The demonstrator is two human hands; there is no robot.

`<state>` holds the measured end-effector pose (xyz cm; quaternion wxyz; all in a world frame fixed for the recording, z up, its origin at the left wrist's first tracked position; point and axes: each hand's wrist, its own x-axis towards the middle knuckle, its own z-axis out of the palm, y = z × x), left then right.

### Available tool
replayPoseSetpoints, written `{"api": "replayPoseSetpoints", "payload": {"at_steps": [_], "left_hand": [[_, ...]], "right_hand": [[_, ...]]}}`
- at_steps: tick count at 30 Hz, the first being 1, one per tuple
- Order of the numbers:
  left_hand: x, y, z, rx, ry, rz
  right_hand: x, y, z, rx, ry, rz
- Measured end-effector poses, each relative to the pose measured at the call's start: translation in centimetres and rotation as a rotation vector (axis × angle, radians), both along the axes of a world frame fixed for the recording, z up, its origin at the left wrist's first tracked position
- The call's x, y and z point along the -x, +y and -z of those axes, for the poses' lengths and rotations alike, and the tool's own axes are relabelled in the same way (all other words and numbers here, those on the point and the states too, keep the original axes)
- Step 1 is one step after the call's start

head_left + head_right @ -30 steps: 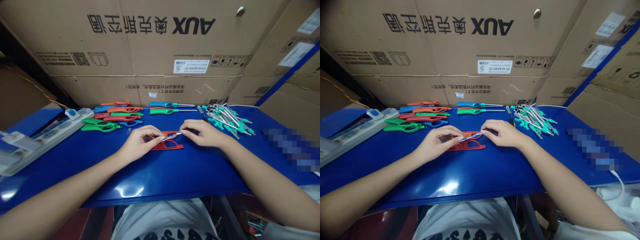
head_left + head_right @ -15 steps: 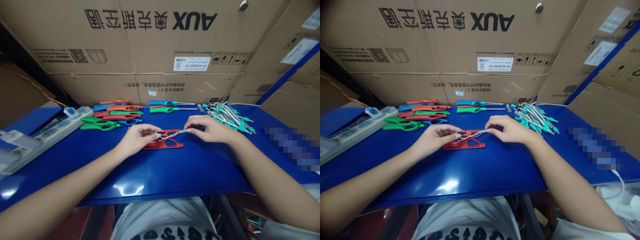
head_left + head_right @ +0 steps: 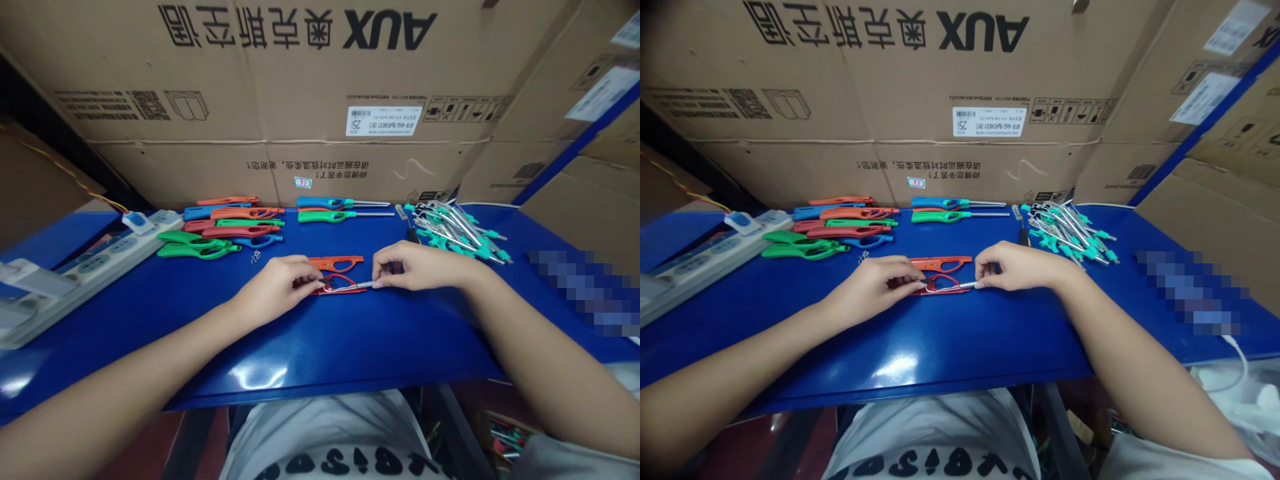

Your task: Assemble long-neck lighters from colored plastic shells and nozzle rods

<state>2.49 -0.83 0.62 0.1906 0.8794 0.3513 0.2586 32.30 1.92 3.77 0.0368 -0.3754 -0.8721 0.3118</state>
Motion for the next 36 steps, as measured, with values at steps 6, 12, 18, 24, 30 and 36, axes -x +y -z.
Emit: {"api": "replayPoseSetpoints", "payload": {"at_steps": [6,12,18,24,30,36], "left_hand": [[0.0,-0.1,0.0,-0.024,0.060,0.022],[-0.1,0.0,0.0,-0.024,0.044,-0.001],[-0.1,0.0,0.2,0.011,0.054,-0.011],[-0.3,-0.1,0.3,0.019,0.039,-0.026],[-0.4,-0.3,0.2,0.018,0.041,-0.046],[-0.4,-0.2,0.3,0.018,0.031,-0.053]], "right_hand": [[0.0,0.0,0.6,0.013,-0.030,-0.031],[0.3,-0.1,0.6,-0.064,-0.022,-0.061],[1.0,-0.3,0.0,-0.203,-0.096,-0.069],[1.0,-0.4,0.2,-0.174,-0.062,-0.015],[1.9,-0.6,1.2,-0.224,0.100,-0.020],[2.5,0.2,2.8,-0.001,0.135,0.186]]}}
